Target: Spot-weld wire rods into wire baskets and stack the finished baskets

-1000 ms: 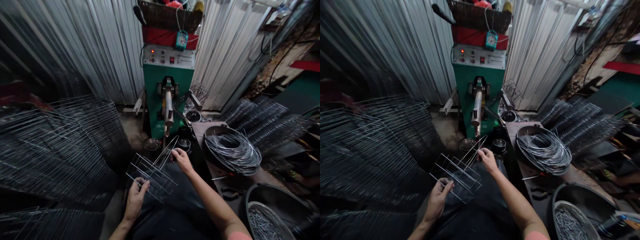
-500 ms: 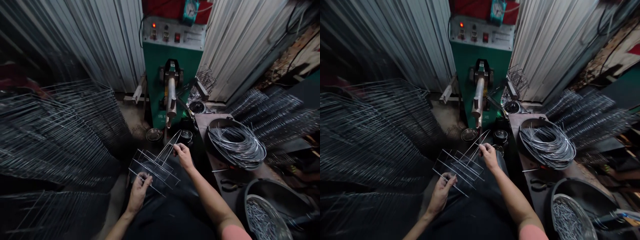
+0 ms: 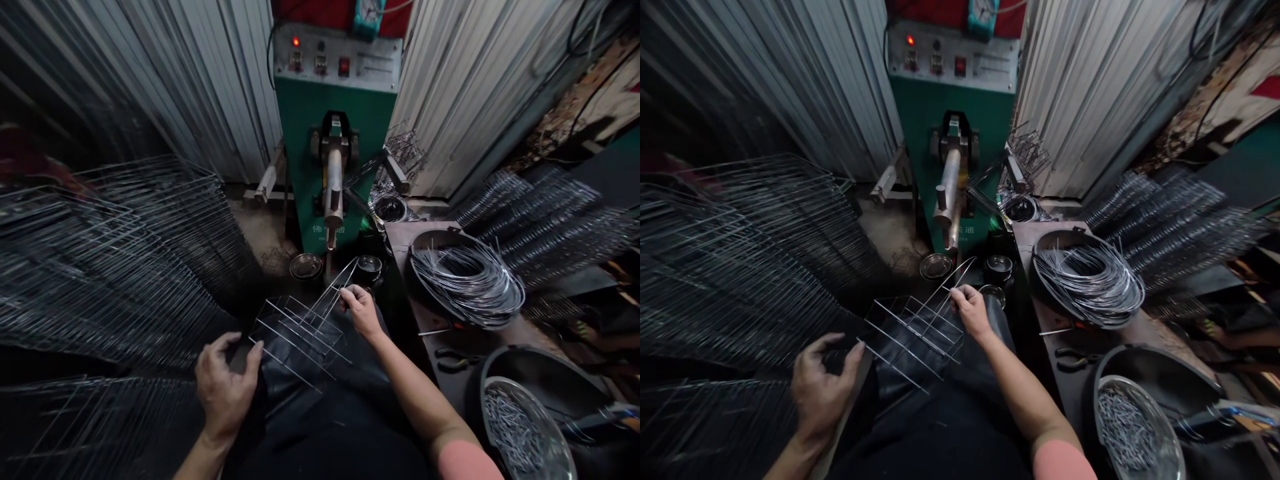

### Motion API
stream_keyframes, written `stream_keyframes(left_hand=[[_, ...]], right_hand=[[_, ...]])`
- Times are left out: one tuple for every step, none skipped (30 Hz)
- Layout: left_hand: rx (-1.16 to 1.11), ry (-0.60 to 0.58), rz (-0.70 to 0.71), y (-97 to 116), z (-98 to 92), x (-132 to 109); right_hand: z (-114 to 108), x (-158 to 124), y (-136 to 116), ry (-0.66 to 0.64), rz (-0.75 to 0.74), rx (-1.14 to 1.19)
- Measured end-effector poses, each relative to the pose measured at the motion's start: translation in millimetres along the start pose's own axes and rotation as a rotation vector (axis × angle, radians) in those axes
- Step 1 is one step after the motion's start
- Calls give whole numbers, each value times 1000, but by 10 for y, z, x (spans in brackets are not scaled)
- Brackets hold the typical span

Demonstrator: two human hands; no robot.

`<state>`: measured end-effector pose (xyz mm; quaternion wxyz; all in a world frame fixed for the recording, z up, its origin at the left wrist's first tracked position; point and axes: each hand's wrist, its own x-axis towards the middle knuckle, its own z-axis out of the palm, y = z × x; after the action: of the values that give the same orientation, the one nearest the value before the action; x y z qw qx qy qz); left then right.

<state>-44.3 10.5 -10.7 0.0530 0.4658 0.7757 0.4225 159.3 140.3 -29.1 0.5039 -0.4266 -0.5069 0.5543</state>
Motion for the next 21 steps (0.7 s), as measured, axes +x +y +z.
stream_keyframes(left_hand=[[96, 6, 178, 125, -19, 77], [172, -31, 340, 267, -6, 148], [245, -89, 468, 416, 37, 211], [306, -137, 555, 560, 103, 263], [359, -187, 606, 692, 184, 301], [403, -237, 633, 805, 269, 326], [434, -279, 642, 894, 350, 339], [456, -313, 645, 961, 421, 342], [471, -337, 646, 1007, 479, 340], [479, -352, 649, 1035, 523, 337], [483, -360, 654, 1051, 555, 336], [485, -367, 661, 1059, 579, 340], [486, -376, 670, 1062, 599, 353], [484, -393, 678, 1064, 617, 375], [481, -416, 685, 1065, 635, 407], [478, -443, 692, 1066, 654, 446], [476, -471, 697, 1068, 673, 492], [476, -498, 701, 1069, 692, 542], [476, -520, 705, 1070, 709, 592], [476, -536, 709, 1071, 724, 641], [477, -545, 713, 1071, 736, 686]], right_hand=[[18, -6, -14, -1, -9, 0], [37, -11, -31, 1, -17, -2], [57, -15, -48, 3, -22, -7], [73, -18, -66, 7, -23, -13], [85, -21, -83, 11, -23, -19], [91, -23, -97, 14, -19, -25], [90, -23, -106, 16, -14, -26], [83, -20, -110, 17, -8, -21], [72, -15, -108, 19, -3, -11], [57, -6, -101, 18, 3, 2], [41, 6, -90, 17, 7, 16], [27, 21, -76, 17, 10, 30], [14, 39, -60, 17, 11, 45], [5, 60, -43, 18, 11, 61], [0, 82, -26, 20, 14, 78], [-2, 107, -11, 24, 18, 97], [0, 133, 3, 27, 25, 115], [3, 160, 14, 28, 33, 130], [8, 189, 23, 30, 42, 140], [14, 218, 30, 33, 51, 147], [19, 248, 36, 36, 61, 151]])
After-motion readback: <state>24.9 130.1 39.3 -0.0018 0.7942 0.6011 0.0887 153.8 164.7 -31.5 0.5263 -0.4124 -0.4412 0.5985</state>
